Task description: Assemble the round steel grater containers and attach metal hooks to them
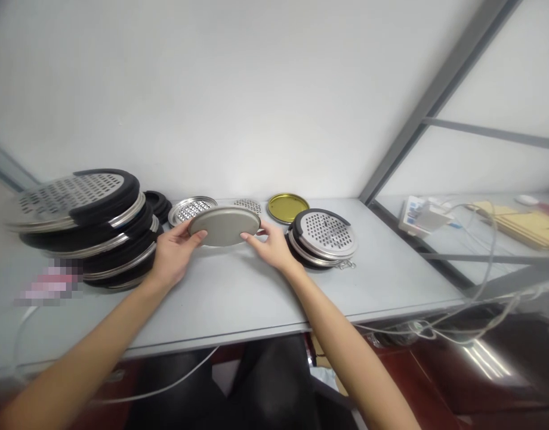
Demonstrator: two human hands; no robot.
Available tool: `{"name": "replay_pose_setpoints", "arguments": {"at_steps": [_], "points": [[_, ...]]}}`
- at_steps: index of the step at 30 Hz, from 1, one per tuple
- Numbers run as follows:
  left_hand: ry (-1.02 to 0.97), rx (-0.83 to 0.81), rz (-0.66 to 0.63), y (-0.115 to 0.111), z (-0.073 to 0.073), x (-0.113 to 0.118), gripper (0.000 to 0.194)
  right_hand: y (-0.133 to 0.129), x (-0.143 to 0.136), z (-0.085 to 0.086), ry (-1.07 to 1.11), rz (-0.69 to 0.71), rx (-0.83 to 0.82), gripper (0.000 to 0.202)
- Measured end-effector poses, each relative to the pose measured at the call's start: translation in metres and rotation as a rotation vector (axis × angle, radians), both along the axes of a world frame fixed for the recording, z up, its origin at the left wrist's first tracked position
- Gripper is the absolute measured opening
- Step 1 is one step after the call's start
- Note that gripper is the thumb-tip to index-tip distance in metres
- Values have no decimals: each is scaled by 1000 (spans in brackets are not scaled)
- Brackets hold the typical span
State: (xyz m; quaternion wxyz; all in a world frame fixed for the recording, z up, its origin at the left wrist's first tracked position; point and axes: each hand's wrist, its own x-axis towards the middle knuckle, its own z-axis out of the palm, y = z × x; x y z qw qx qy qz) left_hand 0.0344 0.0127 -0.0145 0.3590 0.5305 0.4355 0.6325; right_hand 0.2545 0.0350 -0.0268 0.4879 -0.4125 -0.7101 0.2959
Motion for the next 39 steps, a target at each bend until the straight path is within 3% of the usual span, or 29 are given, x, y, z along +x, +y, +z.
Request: {"name": "replay_pose_setpoints", "arguments": {"at_steps": [5, 9, 11, 14, 17, 23, 28, 34, 39], "points": [[-88, -78, -95, 0, 3, -1, 49, 2, -2, -3, 201, 120, -131, 33], [121, -28, -110, 5, -5, -5, 39, 2, 2, 0, 233, 70, 4, 31], [309, 59, -46, 5, -8, -5, 41, 2, 4, 1, 214, 21, 113, 26], [626, 297, 116, -1, -8, -4, 55, 0, 7, -1, 97, -30, 250, 21], [803, 469, 183, -6, -4, -3, 63, -1, 8, -4, -96, -27, 421, 24], [952, 640, 71, -6, -6, -5, 46, -1, 7, -7, -362, -52, 593, 26], [883, 618, -56, -5, -9, -3, 32, -4, 1, -8, -391, -30, 585, 27], [626, 526, -34, -9, -3, -3, 27, -1, 2, -6, -205, -96, 367, 51], [411, 493, -42, -8, 1, -3, 25, 2, 5, -4, -59, -45, 239, 37]]}}
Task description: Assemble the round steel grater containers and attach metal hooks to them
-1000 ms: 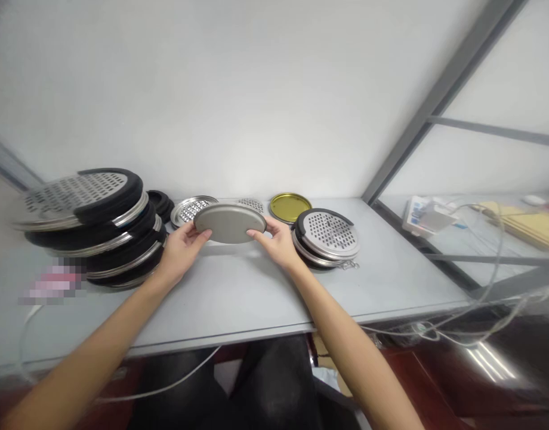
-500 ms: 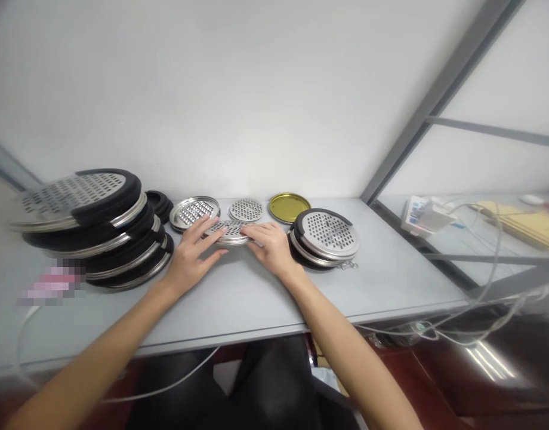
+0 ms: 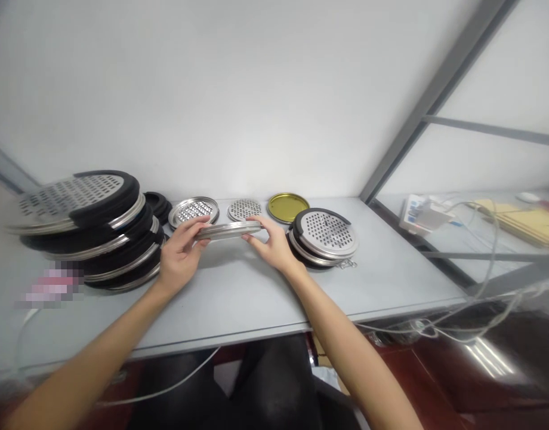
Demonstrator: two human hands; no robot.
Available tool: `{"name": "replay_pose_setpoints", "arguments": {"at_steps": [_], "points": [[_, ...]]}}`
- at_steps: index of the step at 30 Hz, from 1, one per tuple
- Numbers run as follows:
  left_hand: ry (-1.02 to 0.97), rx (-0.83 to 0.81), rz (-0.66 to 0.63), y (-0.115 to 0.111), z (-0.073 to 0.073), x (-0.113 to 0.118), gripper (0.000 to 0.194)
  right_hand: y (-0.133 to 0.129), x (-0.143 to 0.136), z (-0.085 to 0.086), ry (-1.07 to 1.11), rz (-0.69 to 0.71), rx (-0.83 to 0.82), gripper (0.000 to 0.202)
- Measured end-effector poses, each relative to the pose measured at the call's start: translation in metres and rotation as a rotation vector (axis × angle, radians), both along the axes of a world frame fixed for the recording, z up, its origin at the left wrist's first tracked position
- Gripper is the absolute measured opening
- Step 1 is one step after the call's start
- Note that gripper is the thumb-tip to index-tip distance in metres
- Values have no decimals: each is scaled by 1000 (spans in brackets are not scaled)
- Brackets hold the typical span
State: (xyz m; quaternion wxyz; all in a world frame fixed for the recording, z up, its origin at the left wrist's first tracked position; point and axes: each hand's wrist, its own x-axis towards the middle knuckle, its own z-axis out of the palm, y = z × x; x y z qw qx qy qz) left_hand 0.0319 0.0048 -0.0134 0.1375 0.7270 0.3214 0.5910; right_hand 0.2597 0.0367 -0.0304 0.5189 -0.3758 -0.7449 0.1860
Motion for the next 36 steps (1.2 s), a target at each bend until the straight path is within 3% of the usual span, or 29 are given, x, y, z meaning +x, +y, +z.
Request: {"name": "replay_pose_setpoints", "arguments": {"at_steps": [3, 6, 12, 18, 22, 29, 36], "points": [[-92, -97, 1, 3, 0, 0, 26, -2, -1, 2, 90, 68, -25, 33], [-47, -170, 21, 6, -2, -2, 32, -5, -2, 3, 105, 75, -22, 28], [345, 59, 141, -1, -4, -2, 64, -6, 0, 2, -101, 108, 157, 26], [451, 139, 9, 1, -7, -1, 38, -7, -2, 1, -334, 75, 285, 29], [394, 109, -26, 2, -9, -1, 34, -8, -5, 1, -305, 86, 244, 28], [82, 57, -5, -2, 1, -1, 25, -2, -4, 0, -39, -11, -11, 54], [-120, -42, -83, 2, 6, -1, 23, 1, -5, -5, 94, 141, -136, 32]]}}
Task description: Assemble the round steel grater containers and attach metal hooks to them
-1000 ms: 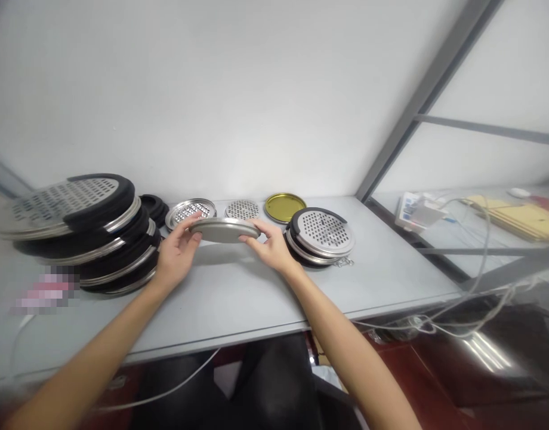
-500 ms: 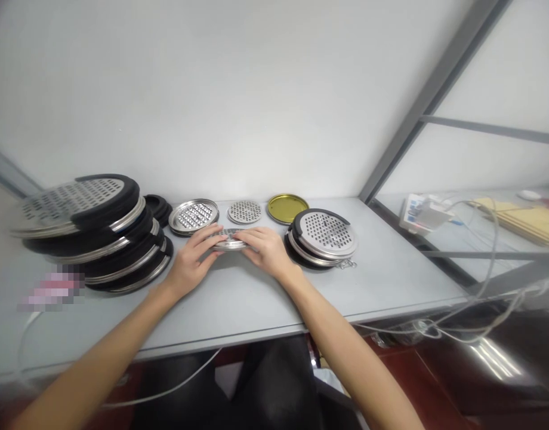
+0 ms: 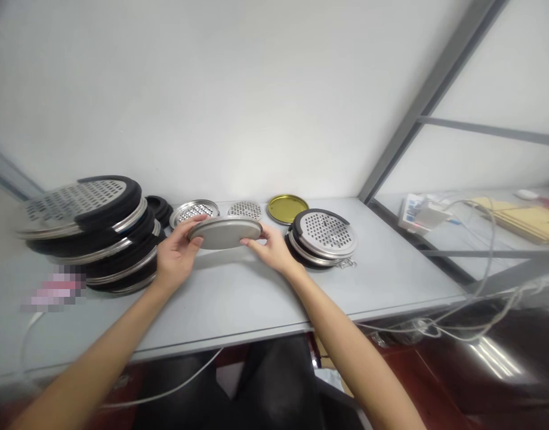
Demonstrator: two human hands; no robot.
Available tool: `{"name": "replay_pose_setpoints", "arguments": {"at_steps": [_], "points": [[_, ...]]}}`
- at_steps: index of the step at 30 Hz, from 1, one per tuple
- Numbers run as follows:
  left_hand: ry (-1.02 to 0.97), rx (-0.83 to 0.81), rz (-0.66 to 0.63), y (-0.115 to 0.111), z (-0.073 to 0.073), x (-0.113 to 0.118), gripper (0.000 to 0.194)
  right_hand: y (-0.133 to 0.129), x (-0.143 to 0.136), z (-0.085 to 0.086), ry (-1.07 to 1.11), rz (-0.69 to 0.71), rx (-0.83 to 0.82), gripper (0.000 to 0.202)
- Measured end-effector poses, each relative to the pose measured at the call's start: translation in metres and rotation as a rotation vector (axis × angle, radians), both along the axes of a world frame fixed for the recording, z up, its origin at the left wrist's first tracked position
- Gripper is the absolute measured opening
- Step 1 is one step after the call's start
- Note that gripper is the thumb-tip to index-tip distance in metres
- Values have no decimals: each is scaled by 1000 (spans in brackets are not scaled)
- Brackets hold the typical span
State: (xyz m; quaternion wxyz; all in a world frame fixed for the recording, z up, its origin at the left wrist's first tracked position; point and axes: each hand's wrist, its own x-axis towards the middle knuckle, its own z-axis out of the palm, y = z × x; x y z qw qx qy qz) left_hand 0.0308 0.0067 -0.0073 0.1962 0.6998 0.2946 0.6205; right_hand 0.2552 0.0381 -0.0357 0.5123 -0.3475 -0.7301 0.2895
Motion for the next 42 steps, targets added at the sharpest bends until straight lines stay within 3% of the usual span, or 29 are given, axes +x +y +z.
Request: {"name": "replay_pose_setpoints", "arguments": {"at_steps": [4, 8, 11, 14, 19, 23, 29, 33, 37, 42], "points": [[47, -10, 40, 2, -1, -5, 38, -5, 2, 3, -53, -54, 95, 24], [246, 168, 131, -1, -3, -7, 61, -7, 4, 4, -215, -55, 300, 22], [435, 241, 92, -3, -4, -5, 49, -5, 5, 1, -327, -60, 401, 24], [493, 240, 7, -2, -7, -2, 35, -3, 6, -1, -363, -84, 417, 27], [491, 209, -40, -1, -9, -3, 40, -3, 7, -2, -373, -110, 434, 28], [464, 234, -89, -1, -7, -5, 43, -5, 5, 0, -327, -106, 417, 27], [250, 153, -56, -3, -4, -6, 34, -4, 2, 0, -176, -211, 239, 54], [102, 49, -32, -4, -6, -4, 31, -1, 0, -4, -131, -128, 80, 32], [12, -31, 91, -1, -8, -5, 30, 0, -3, -6, -46, -83, 21, 26], [163, -43, 230, 3, -10, -6, 37, -3, -1, -1, 5, -166, 100, 22]]}}
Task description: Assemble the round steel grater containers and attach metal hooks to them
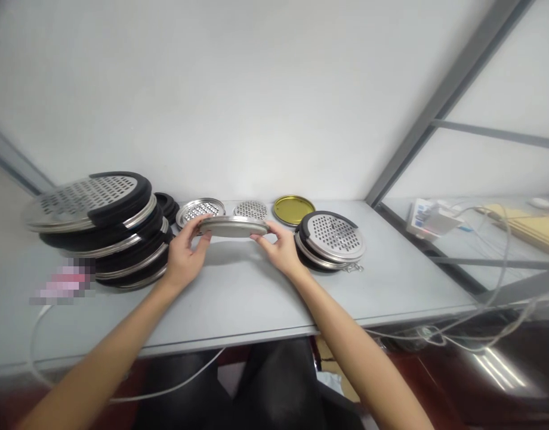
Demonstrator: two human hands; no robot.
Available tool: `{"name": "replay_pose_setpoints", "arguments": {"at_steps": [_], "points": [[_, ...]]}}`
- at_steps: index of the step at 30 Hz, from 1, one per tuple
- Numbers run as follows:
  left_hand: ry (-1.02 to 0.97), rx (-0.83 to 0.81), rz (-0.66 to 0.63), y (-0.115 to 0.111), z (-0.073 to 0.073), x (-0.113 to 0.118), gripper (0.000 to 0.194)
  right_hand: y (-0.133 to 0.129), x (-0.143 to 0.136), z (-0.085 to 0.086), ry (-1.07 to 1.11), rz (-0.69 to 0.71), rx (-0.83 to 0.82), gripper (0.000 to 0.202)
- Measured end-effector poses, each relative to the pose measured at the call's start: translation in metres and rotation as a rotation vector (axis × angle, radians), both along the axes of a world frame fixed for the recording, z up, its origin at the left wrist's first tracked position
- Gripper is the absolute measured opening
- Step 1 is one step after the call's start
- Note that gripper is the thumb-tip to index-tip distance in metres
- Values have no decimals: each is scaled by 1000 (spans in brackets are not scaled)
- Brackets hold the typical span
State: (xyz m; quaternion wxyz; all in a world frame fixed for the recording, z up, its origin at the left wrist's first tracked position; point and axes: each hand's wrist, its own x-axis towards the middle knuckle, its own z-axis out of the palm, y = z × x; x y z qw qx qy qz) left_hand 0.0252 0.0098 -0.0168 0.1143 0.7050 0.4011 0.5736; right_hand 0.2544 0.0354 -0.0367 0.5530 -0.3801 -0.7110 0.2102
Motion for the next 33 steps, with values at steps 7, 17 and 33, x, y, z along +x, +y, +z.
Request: {"name": "replay_pose_setpoints", "arguments": {"at_steps": [7, 17, 33], "points": [[286, 121, 65, -4, 0, 3, 57, -1, 7, 0, -300, -160, 278, 24], [386, 198, -68, -1, -8, 4, 32, -3, -1, -6, -385, -76, 311, 26], [199, 74, -172, -6, -1, 6, 25, 3, 0, -8, -371, -54, 83, 47]]}}
